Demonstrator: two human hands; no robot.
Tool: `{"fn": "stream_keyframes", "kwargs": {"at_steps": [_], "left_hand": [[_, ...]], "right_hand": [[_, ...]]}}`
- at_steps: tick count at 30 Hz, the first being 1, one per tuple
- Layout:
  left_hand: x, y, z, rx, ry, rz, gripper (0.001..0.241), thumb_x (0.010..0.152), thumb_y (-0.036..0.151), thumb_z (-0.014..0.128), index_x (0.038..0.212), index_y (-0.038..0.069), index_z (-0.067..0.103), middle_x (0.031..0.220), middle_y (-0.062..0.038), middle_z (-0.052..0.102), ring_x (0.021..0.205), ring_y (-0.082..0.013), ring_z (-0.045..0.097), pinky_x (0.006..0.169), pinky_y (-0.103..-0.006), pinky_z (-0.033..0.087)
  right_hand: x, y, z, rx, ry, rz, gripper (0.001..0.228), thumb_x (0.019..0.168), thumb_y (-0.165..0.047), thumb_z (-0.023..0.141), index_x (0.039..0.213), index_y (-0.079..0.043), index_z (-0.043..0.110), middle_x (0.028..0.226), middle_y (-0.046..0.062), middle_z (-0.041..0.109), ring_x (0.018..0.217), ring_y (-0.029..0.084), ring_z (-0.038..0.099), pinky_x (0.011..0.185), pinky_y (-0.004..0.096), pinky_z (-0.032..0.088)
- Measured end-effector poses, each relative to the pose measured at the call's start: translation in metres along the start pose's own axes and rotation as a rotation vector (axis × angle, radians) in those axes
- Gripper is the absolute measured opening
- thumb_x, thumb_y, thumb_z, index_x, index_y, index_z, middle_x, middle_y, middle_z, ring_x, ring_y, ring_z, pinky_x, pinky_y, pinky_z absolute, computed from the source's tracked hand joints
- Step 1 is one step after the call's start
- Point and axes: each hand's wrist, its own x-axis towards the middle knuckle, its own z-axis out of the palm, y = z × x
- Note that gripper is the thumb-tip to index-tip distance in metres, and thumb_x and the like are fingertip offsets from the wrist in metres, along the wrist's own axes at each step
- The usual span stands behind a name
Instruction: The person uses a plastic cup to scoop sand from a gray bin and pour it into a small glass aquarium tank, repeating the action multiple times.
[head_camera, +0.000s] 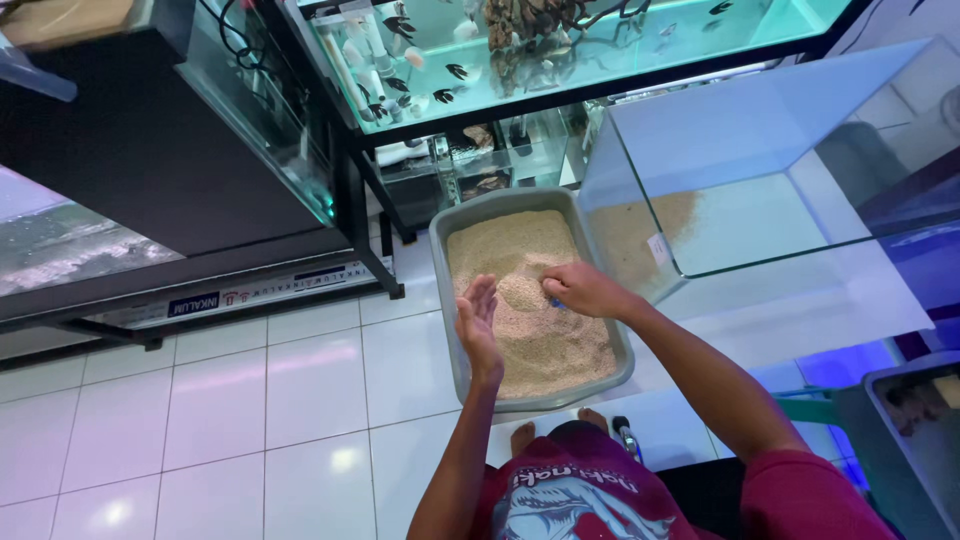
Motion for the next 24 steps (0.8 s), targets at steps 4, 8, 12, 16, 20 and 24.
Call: {"fn": "stream_keyframes", "kwargs": {"at_steps": [4, 8, 12, 16, 20, 24], "left_hand": [[0.004, 0.011, 0.023, -0.137, 0.053, -0.113, 0.074, 0.107, 0.058, 0.017, 0.147, 0.005, 0.051, 0.144, -0.020, 0.058, 0.148, -0.0423, 0.038, 0.124, -0.0583, 0.018], [0.018, 0.004, 0.041, -0.459, 0.070, -0.106, 0.073, 0.108, 0.059, 0.022, 0.134, 0.004, 0.063, 0.131, -0.019, 0.066, 0.132, -0.0314, 0.058, 0.118, -0.0451, 0.035], [0.026, 0.017, 0.067, -0.754, 0.049, -0.110, 0.074, 0.107, 0.060, 0.030, 0.125, -0.002, 0.067, 0.127, -0.026, 0.068, 0.121, -0.0369, 0.066, 0.107, -0.0476, 0.050], [0.033, 0.033, 0.094, -0.844, 0.012, -0.076, 0.075, 0.107, 0.060, 0.031, 0.126, -0.003, 0.067, 0.128, -0.027, 0.067, 0.124, -0.0402, 0.064, 0.110, -0.0498, 0.045], [0.049, 0.040, 0.120, -0.889, 0.022, -0.044, 0.077, 0.104, 0.063, 0.037, 0.125, -0.005, 0.067, 0.123, -0.028, 0.068, 0.120, -0.0407, 0.065, 0.101, -0.0478, 0.053], [0.058, 0.046, 0.151, -0.906, -0.032, -0.017, 0.075, 0.106, 0.062, 0.039, 0.126, -0.005, 0.066, 0.124, -0.028, 0.067, 0.122, -0.0415, 0.063, 0.106, -0.0497, 0.049]], "right_hand": [[-0.012, -0.021, -0.014, 0.002, 0.007, -0.013, 0.034, 0.100, -0.029, 0.046, 0.110, -0.013, 0.075, 0.101, 0.020, 0.076, 0.106, 0.046, 0.066, 0.089, 0.055, 0.052], [-0.027, -0.056, -0.036, -0.024, 0.049, -0.060, 0.033, 0.100, -0.028, 0.049, 0.099, -0.006, 0.072, 0.091, 0.026, 0.073, 0.097, 0.050, 0.066, 0.082, 0.057, 0.052], [-0.028, -0.065, -0.052, -0.069, 0.081, -0.095, 0.033, 0.100, -0.031, 0.049, 0.097, -0.008, 0.072, 0.090, 0.022, 0.074, 0.094, 0.047, 0.068, 0.079, 0.055, 0.052], [-0.035, -0.084, -0.076, 0.012, 0.131, -0.149, 0.038, 0.103, -0.026, 0.044, 0.108, -0.009, 0.078, 0.085, 0.022, 0.074, 0.086, 0.047, 0.070, 0.079, 0.055, 0.054], [-0.024, -0.065, -0.099, -0.026, 0.156, -0.193, 0.040, 0.104, -0.027, 0.043, 0.127, -0.010, 0.071, 0.080, 0.024, 0.072, 0.072, 0.045, 0.067, 0.069, 0.055, 0.053], [-0.026, -0.047, -0.128, -0.035, 0.203, -0.248, 0.044, 0.111, -0.023, 0.036, 0.142, -0.004, 0.061, 0.070, 0.019, 0.071, 0.051, 0.031, 0.059, 0.056, 0.049, 0.053]]}}
